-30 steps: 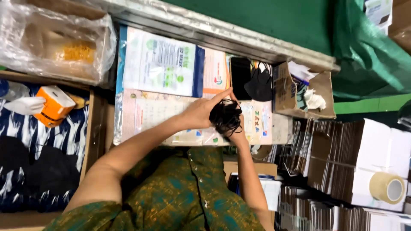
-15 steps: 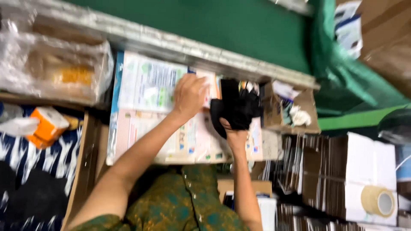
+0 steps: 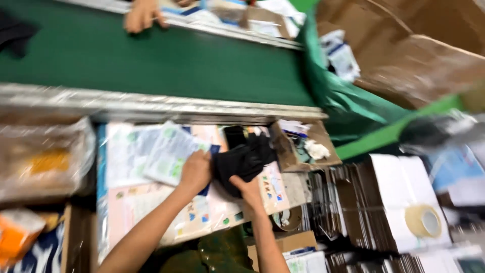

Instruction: Sorting, folding, and packing face masks into plastic bags at a manufacturing workstation.

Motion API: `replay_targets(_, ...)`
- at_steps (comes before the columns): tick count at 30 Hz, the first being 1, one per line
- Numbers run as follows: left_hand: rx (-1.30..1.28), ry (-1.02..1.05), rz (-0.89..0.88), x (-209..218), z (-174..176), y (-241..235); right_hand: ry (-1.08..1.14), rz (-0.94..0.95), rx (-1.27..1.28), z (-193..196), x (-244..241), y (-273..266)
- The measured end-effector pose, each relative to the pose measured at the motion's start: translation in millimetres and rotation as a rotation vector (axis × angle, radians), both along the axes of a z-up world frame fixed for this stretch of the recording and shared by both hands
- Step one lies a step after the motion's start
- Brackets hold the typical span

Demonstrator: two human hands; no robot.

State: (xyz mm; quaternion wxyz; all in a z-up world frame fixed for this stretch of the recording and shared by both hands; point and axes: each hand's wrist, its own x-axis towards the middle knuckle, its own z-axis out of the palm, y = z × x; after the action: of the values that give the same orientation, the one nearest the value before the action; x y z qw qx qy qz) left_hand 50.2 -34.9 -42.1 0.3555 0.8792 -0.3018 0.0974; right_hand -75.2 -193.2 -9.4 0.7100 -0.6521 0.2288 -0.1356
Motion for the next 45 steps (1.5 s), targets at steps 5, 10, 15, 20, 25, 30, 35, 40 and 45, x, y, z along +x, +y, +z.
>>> replay_targets(5,-0.161,0.11,-0.051,-8,19,0,-0.059,-0.114,0.464,11,7,44)
replay_targets(10,-0.281,-0.06,-0.132,-9,69,6,-0.174,-0.252,0.52,-2,23,37)
replay_targets(15,-0.579,-0.089,-0.009,-10,124,16,-0.119,-0.114,-0.889,60,22,30)
replay_targets(20,-0.719,0.415,-0.278,-9,111,27,-0.434,0.067,-1.173,143,16,36)
replay_targets(25,-0.763,0.371,-0.391,-29,135,18,-0.134,0.421,-1.104,99,14,-3)
replay_targets(30,-0.42,0.442,-0.351,-5,147,42,0.016,0.459,-1.251,141,-2,-15)
replay_targets(35,-0.436,0.056,-0.699,11,195,36,-0.08,0.435,-1.134,148,1,11)
replay_targets(40,-0.305,0.457,-0.643,10,205,50,-0.039,0.496,-0.598,154,-6,-4)
replay_targets(45,-0.221,0.446,-0.535,-11,170,22,0.02,0.565,-1.255,137,1,-6)
